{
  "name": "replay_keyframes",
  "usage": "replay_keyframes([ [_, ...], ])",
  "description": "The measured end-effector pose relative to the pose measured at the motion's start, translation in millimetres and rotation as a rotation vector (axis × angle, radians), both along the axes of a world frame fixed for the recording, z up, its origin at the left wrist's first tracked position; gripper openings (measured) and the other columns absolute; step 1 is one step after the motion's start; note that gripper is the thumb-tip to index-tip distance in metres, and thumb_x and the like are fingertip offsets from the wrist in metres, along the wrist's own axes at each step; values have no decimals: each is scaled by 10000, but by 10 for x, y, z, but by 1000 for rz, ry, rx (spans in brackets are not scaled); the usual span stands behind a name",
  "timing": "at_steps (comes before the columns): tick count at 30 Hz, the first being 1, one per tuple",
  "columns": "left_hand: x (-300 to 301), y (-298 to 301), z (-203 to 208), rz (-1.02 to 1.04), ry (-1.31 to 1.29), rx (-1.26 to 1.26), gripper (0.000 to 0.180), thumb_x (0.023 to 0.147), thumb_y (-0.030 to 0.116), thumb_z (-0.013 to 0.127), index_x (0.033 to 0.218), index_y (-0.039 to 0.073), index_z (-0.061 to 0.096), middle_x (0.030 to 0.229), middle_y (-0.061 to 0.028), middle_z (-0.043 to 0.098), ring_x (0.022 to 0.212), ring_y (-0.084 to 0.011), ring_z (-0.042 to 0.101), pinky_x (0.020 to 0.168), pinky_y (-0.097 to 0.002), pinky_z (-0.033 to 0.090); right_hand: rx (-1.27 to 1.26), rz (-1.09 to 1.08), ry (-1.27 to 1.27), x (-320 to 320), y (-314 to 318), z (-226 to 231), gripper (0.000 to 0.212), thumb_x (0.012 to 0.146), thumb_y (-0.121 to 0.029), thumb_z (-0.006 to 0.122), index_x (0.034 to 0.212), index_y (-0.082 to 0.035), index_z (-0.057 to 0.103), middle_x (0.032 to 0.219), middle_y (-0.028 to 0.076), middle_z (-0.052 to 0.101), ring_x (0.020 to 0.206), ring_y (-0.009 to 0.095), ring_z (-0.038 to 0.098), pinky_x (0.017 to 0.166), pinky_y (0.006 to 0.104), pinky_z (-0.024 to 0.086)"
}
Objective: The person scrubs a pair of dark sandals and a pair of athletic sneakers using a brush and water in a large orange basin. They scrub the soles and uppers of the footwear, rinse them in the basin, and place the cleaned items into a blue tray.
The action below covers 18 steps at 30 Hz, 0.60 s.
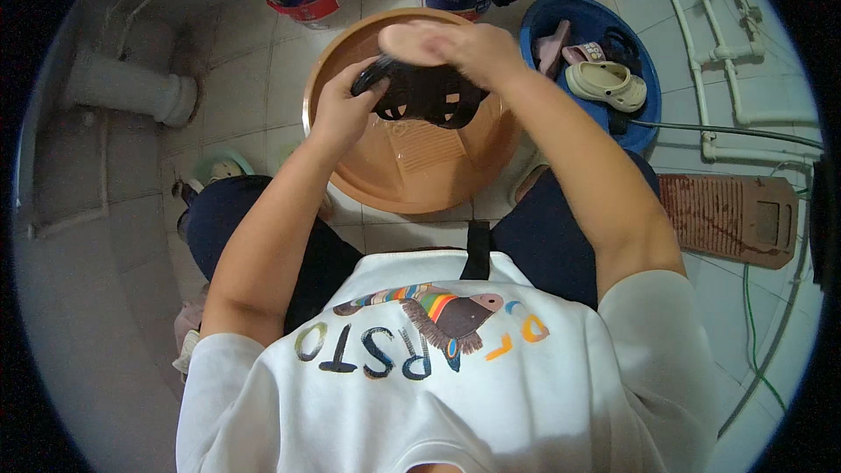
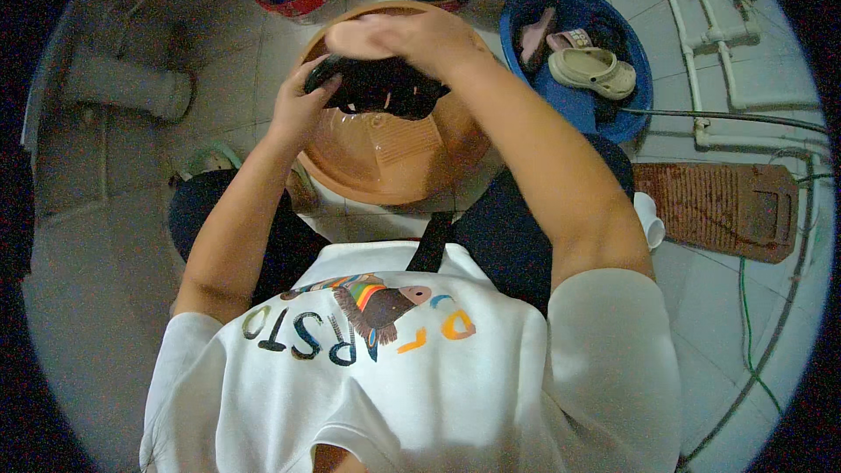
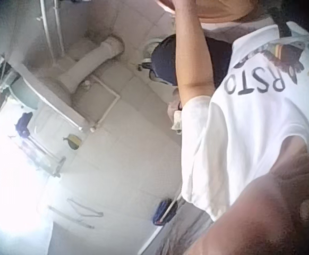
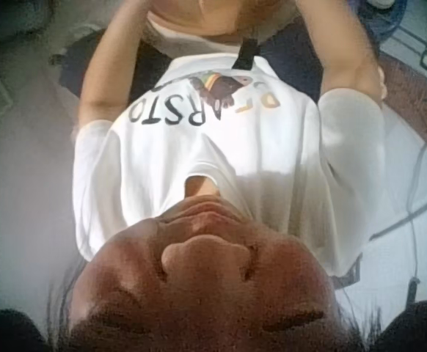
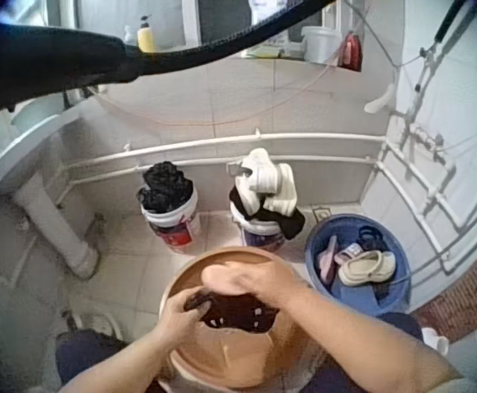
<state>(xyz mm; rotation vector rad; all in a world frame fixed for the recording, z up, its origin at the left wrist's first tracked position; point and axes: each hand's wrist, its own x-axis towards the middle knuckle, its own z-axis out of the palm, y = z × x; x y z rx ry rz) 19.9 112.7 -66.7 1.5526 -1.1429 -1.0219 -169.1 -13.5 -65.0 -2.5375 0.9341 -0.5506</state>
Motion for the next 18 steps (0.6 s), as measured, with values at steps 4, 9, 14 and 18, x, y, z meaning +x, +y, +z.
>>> replay_keyframes([
  [4,41,5,36,12,76,-79,302,833,93,614,1118,4,570,1020,-76,619,914,-138,579,784,-260,457,82,-67,96,7,36,153,466,892,-552,334,1246,-301,504,1017,80,637,873,281,617,733,379,486],
  [9,-19,12,66,3,36,95,286,844,80,596,1110,-21,565,1042,-84,604,922,-147,571,796,-256,453,30,36,24,185,259,289,426,897,-507,375,1207,-269,546,992,110,632,856,280,614,730,366,478],
  [14,24,-9,106,21,103,-24,274,839,77,594,1099,-7,576,995,-73,610,912,-138,568,790,-257,448,169,-118,90,-6,17,155,428,910,-498,353,1208,-261,547,1018,119,629,908,304,598,765,396,461],
  [18,177,-115,-292,-33,-195,-56,252,809,120,625,1030,0,610,935,-104,655,851,-172,612,739,-284,465,-21,80,42,350,412,305,417,902,-486,376,1217,-263,537,983,112,635,889,312,596,745,382,466],
])
